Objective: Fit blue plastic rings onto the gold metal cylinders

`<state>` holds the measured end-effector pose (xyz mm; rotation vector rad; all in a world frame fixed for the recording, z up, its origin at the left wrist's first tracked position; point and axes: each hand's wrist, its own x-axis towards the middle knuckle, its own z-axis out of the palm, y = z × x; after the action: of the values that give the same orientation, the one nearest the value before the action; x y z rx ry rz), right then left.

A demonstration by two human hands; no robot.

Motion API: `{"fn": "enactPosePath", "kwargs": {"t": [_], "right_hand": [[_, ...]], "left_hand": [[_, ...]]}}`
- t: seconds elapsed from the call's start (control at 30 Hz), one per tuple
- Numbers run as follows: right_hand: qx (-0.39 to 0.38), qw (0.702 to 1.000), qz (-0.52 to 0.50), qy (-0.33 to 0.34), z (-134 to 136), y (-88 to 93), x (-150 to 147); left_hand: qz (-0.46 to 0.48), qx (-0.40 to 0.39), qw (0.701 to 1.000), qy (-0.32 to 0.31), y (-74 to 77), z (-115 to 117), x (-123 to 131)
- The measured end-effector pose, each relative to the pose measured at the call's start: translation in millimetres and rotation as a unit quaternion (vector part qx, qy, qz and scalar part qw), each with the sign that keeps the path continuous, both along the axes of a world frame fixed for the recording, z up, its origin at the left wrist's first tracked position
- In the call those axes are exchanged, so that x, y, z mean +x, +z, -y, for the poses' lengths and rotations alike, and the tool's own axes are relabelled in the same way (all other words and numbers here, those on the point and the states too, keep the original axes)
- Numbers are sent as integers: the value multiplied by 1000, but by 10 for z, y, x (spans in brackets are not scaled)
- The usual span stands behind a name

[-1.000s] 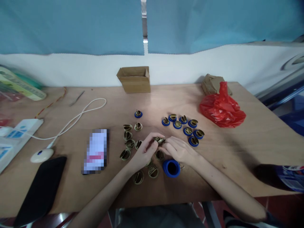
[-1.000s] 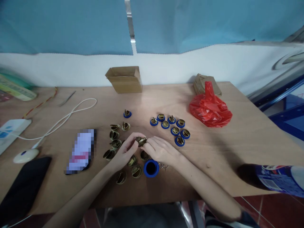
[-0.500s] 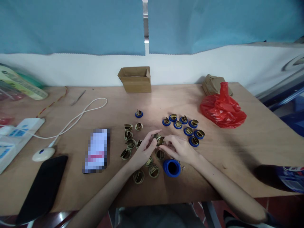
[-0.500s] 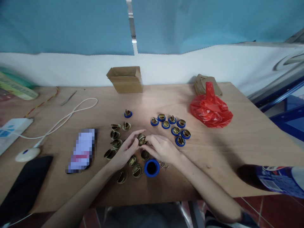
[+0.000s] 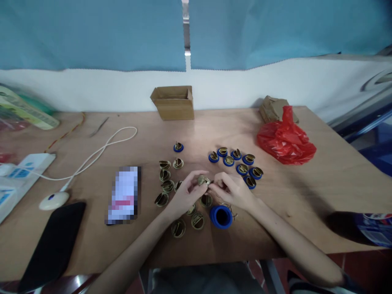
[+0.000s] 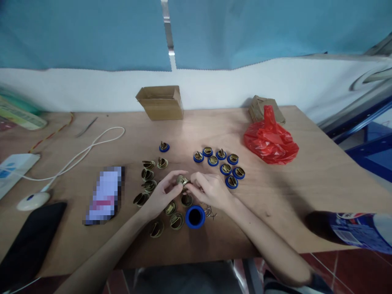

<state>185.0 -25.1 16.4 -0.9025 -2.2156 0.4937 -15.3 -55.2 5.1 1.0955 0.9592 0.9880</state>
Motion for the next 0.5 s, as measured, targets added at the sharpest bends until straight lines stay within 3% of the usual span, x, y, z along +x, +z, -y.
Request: {"fn": "enactPosePath", "kwargs": {"t": [0.27, 0.4, 0.5], "right_hand": [[-177, 982, -67, 28, -30, 59, -43], [-197, 978, -21, 58, -85, 60, -23], [-197, 980, -9, 17, -135, 64, 23]], "left_hand": [[-84, 71, 994, 21, 64, -4, 1], [-131, 137, 980, 54, -11, -6, -9], [-164, 171, 967, 96, -83, -26, -38]]}}
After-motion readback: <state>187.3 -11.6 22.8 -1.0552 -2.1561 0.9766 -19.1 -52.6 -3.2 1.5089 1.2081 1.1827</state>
